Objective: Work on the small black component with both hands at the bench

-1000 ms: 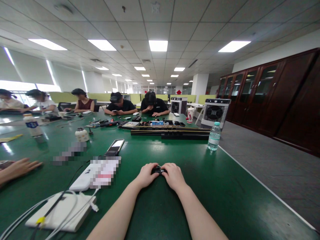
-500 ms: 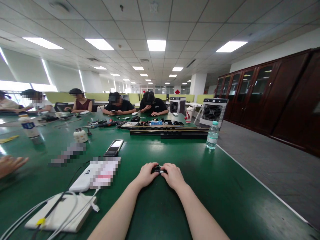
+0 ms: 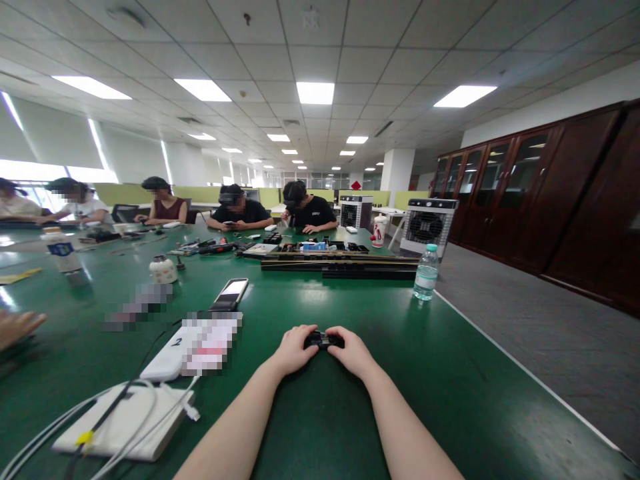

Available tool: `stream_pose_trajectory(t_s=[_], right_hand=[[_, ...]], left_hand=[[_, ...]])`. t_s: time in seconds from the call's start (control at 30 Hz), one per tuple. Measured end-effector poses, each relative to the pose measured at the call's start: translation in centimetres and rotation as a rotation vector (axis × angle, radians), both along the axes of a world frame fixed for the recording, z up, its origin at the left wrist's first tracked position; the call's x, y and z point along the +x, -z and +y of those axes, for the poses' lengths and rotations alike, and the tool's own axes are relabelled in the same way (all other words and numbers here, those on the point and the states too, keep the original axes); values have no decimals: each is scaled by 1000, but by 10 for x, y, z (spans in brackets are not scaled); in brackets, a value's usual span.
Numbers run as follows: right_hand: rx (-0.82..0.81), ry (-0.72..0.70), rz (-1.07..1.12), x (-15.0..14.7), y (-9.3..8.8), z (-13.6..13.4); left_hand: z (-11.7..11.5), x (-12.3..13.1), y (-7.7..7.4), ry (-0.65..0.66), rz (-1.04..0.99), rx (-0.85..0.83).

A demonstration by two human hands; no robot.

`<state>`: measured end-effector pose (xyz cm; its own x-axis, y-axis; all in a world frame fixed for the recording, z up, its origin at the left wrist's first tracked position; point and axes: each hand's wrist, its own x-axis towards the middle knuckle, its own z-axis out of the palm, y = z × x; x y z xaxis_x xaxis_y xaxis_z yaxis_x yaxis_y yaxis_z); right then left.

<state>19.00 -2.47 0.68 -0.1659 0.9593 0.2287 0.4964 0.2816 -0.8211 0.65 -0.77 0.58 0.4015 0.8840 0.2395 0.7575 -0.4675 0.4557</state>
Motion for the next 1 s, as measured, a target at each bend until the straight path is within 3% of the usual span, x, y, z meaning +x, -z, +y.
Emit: stream_pose_trajectory(t_s=[0.63,1.0], right_hand=[[-25,36,-46,6,-6,-1],[-15,39,-77,5,-6,-1]], left_hand=[[-6,2,-8,-9,-1,-16],[-5,1,-5,3,-27,3]])
